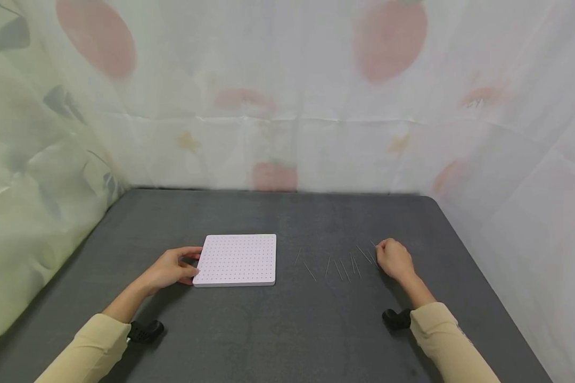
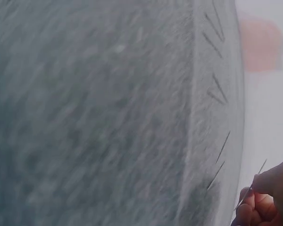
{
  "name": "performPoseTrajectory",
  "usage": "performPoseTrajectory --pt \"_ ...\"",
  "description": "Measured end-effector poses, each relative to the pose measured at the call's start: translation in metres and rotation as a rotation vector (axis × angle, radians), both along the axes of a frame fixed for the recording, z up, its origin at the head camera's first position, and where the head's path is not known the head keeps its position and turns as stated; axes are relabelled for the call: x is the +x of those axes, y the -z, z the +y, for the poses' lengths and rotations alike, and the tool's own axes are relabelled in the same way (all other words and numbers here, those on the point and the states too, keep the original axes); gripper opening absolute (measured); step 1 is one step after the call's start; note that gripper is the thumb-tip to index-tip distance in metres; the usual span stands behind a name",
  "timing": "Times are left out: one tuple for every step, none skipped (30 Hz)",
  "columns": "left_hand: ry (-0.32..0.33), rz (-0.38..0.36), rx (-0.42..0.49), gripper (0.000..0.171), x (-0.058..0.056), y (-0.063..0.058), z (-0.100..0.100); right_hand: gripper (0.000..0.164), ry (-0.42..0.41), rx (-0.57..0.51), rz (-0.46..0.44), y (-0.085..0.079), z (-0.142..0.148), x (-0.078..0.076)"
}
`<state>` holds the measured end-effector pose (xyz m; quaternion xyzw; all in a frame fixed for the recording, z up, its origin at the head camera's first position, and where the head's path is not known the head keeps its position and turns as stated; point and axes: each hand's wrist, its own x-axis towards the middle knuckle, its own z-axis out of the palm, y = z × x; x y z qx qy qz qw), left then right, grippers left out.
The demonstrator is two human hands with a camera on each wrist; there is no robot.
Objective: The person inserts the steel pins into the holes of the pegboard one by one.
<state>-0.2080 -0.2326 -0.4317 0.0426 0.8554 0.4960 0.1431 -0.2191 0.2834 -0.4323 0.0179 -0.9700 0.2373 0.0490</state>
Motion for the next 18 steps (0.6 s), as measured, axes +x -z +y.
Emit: performPoseTrajectory --pt "-0.001 -0.002 0.001 0.06 0.0 0.0 0.0 0.026 -0.008 -0.008 0.001 -0.001 -0.002 0.0" --pt "-0.003 -0.002 0.001 0.06 0.0 0.0 0.0 0.025 -0.019 -0.018 0.0 -0.002 -0.003 -0.001" --pt "-0.005 -0.003 0.003 0.06 0.0 0.001 0.0 0.025 -0.028 -0.028 0.0 -0.003 -0.005 -0.001" --pt "-0.005 -0.005 0.004 0.06 -0.001 0.001 -0.001 0.025 -0.035 -0.038 -0.001 -0.004 -0.007 -0.001" --pt "-0.004 -0.005 0.005 0.061 -0.001 0.001 -0.001 0.025 -0.041 -0.047 0.001 -0.005 -0.009 -0.002" --pt "-0.005 -0.006 0.007 0.061 -0.001 0.001 -0.001 0.025 -0.047 -0.051 0.004 -0.006 -0.011 -0.003" --pt "-0.006 -0.006 0.008 0.061 -0.001 0.001 -0.001 0.025 -0.055 -0.059 0.007 -0.006 -0.013 -0.003" --pt "-0.006 -0.005 0.009 0.061 -0.001 0.001 -0.001 0.025 -0.066 -0.068 0.01 -0.007 -0.015 -0.004" --pt "-0.004 -0.005 0.01 0.061 -0.001 0.001 -0.001 0.024 -0.072 -0.071 0.021 -0.007 -0.017 -0.005" --pt "-0.003 -0.005 0.011 0.061 -0.001 0.001 -0.001 0.023 -0.08 -0.074 0.031 -0.008 -0.02 -0.005" --pt "-0.002 -0.003 0.012 0.061 -0.001 0.001 -0.001 0.022 -0.089 -0.077 0.043 -0.008 -0.022 -0.006" --pt "-0.003 -0.003 0.013 0.061 -0.001 0.001 -0.001 0.021 -0.098 -0.078 0.056 -0.008 -0.025 -0.006" --pt "-0.002 -0.003 0.013 0.061 -0.001 0.001 -0.001 0.02 -0.109 -0.084 0.069 -0.009 -0.027 -0.007" --pt "-0.002 -0.002 0.013 0.061 -0.001 0.001 -0.001 0.018 -0.116 -0.089 0.081 -0.009 -0.03 -0.007" --pt "-0.001 -0.002 0.012 0.061 -0.001 0.001 -0.001 0.016 -0.119 -0.093 0.092 -0.009 -0.033 -0.009" --pt "-0.003 -0.002 0.011 0.061 -0.001 0.001 -0.001 0.015 -0.125 -0.1 0.099 -0.01 -0.036 -0.009" --pt "-0.004 -0.003 0.01 0.061 -0.001 0.001 -0.001 0.014 -0.13 -0.107 0.106 -0.01 -0.039 -0.01" --pt "-0.006 -0.004 0.009 0.06 -0.001 0.001 -0.001 0.013 -0.135 -0.112 0.113 -0.011 -0.042 -0.011"
